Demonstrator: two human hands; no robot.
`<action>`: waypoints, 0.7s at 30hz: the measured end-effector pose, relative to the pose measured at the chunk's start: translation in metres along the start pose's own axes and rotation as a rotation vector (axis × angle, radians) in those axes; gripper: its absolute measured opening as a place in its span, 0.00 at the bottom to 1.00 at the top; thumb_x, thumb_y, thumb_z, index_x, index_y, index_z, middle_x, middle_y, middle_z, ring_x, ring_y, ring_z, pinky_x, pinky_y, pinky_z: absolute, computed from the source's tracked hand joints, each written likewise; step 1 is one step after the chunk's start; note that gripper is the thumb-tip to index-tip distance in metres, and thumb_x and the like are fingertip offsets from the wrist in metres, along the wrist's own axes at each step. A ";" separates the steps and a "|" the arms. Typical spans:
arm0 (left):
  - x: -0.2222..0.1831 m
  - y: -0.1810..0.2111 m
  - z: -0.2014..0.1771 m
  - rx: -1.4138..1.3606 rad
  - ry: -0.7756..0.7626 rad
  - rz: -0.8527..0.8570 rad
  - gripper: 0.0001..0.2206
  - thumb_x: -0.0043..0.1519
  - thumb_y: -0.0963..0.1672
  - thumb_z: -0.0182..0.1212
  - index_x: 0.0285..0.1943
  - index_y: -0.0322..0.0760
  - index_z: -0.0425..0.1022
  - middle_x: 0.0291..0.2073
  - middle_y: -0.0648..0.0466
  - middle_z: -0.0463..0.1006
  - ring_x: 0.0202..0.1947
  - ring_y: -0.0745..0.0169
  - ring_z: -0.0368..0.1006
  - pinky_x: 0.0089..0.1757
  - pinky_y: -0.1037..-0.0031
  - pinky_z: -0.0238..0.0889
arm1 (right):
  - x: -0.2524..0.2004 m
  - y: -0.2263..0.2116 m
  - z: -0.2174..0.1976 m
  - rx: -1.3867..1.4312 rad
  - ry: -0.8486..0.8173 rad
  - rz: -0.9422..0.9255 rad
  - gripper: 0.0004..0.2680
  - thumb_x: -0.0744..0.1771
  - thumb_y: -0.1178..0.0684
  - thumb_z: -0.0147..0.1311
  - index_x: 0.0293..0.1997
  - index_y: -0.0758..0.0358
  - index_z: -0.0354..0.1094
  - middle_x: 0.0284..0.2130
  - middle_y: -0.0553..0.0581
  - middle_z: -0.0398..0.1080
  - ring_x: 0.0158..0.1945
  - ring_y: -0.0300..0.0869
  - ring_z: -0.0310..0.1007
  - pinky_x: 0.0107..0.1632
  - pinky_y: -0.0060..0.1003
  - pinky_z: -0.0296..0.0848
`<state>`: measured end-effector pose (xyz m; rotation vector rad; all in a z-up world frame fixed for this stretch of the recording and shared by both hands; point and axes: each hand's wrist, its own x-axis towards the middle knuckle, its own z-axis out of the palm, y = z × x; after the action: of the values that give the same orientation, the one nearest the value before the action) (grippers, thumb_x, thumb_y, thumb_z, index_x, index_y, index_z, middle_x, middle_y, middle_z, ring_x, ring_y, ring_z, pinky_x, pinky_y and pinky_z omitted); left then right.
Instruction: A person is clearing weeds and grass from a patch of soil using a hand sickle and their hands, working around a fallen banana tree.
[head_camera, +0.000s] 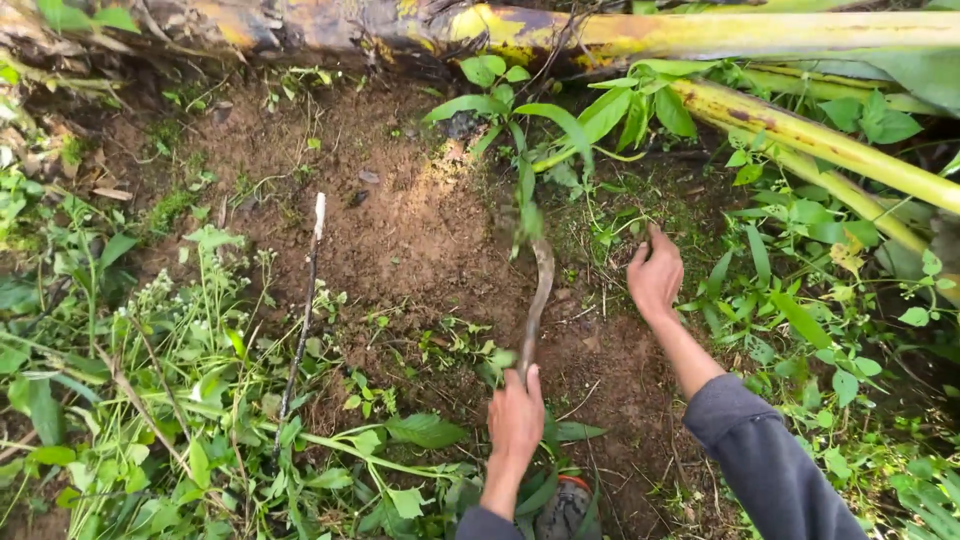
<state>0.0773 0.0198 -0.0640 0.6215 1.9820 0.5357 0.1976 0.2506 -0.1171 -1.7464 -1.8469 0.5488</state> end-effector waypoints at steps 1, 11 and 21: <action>-0.001 -0.008 0.005 0.007 -0.013 -0.018 0.24 0.74 0.53 0.38 0.55 0.27 0.70 0.31 0.38 0.78 0.34 0.42 0.79 0.39 0.54 0.73 | 0.002 0.013 0.011 -0.060 -0.009 -0.040 0.13 0.69 0.68 0.49 0.61 0.78 0.66 0.52 0.80 0.69 0.60 0.65 0.68 0.62 0.58 0.65; 0.011 0.004 -0.014 -0.016 -0.052 0.021 0.24 0.74 0.53 0.35 0.52 0.30 0.71 0.33 0.40 0.76 0.36 0.45 0.79 0.41 0.57 0.72 | -0.027 -0.038 0.012 -0.074 -0.059 -0.294 0.18 0.67 0.67 0.50 0.66 0.78 0.60 0.67 0.78 0.54 0.71 0.65 0.52 0.70 0.60 0.53; 0.050 0.029 -0.011 -0.039 -0.152 0.100 0.29 0.72 0.57 0.33 0.55 0.27 0.68 0.43 0.29 0.75 0.53 0.26 0.73 0.49 0.45 0.66 | -0.024 0.021 0.065 -0.266 -0.210 -0.254 0.19 0.69 0.59 0.47 0.69 0.76 0.58 0.68 0.75 0.55 0.72 0.61 0.53 0.71 0.53 0.54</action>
<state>0.0530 0.0724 -0.0749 0.7189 1.8011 0.5699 0.1737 0.2332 -0.1834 -1.6284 -2.3397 0.4140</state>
